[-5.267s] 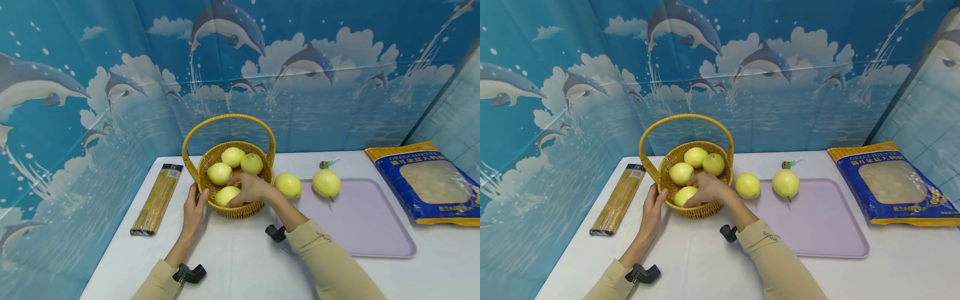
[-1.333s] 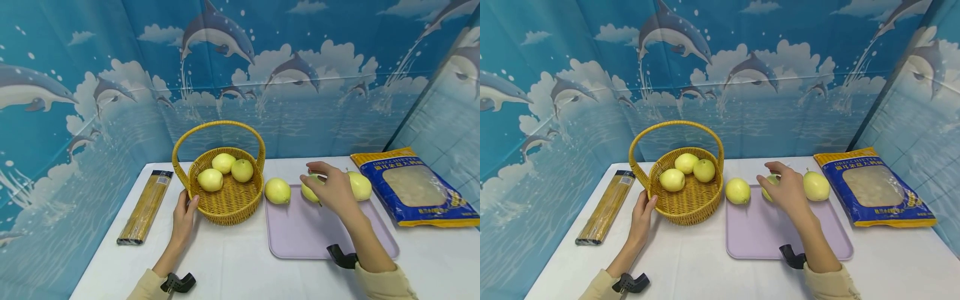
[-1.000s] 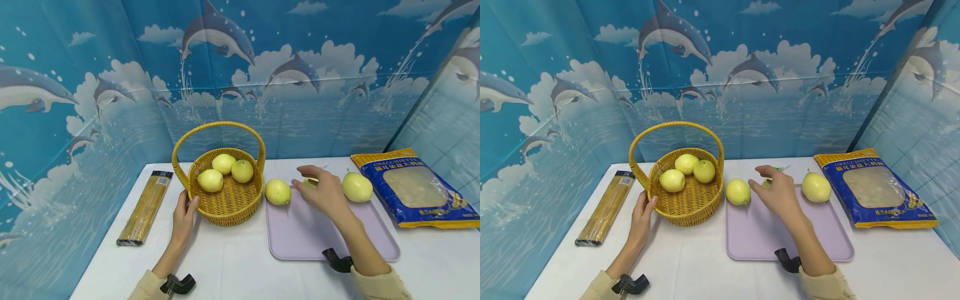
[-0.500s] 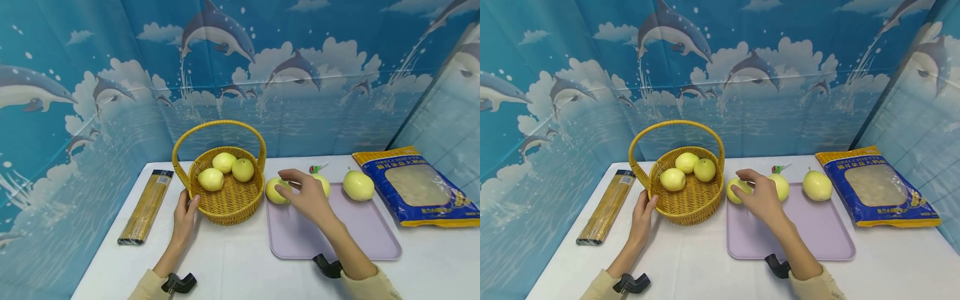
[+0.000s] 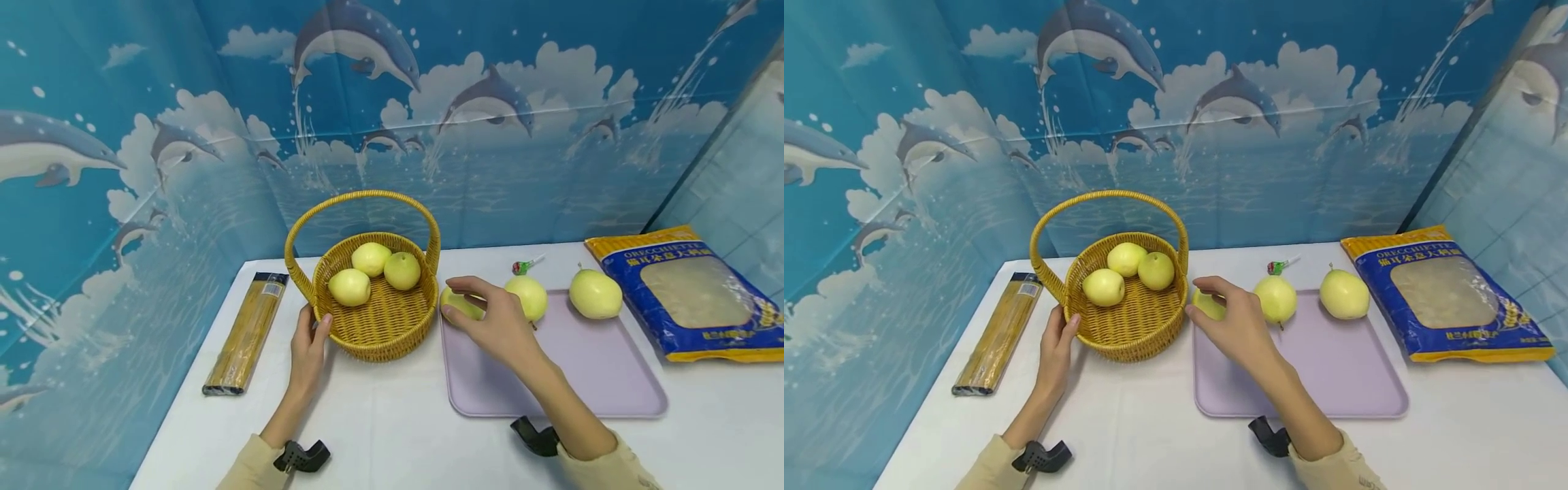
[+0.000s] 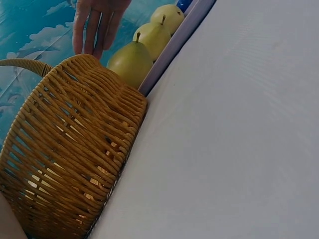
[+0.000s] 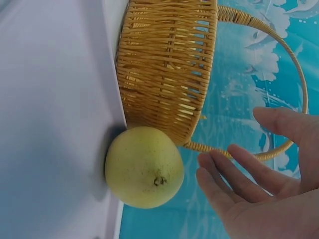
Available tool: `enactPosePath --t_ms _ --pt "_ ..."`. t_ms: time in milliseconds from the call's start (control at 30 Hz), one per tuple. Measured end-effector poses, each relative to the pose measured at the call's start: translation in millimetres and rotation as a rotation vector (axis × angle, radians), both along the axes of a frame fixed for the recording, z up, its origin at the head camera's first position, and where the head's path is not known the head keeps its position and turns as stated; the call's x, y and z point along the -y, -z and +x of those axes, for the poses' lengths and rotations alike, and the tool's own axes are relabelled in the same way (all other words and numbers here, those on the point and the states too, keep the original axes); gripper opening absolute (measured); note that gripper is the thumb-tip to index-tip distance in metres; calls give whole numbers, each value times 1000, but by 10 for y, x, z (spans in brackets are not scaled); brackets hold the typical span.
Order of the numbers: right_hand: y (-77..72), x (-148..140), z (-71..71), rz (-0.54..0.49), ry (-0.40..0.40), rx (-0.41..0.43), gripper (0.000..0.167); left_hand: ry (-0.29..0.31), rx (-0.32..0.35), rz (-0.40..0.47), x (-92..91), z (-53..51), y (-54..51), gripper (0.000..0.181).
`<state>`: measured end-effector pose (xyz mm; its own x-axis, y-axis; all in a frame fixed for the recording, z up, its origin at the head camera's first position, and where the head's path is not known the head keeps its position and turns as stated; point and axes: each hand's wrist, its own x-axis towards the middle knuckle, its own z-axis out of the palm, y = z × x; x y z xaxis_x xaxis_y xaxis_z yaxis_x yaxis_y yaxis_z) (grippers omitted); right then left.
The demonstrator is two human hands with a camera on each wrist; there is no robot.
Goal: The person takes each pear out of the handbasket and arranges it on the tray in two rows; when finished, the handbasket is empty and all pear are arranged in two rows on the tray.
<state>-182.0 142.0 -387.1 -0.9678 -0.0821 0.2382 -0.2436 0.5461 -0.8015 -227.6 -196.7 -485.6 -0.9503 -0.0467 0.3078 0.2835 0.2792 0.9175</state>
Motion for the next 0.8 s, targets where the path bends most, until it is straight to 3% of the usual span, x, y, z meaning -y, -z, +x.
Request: enactPosePath --t_ms 233,467,633,800 --pt "16 101 16 -62 -29 3 41 -15 -28 -3 -15 -35 14 50" --pt "31 286 -18 -129 -101 -3 43 -31 -4 11 -28 8 41 48" --pt "1 528 -139 -94 -130 11 49 -36 0 9 -19 16 66 48" --pt "-21 814 -350 -59 -145 18 57 -23 -12 -5 -16 -19 27 49"
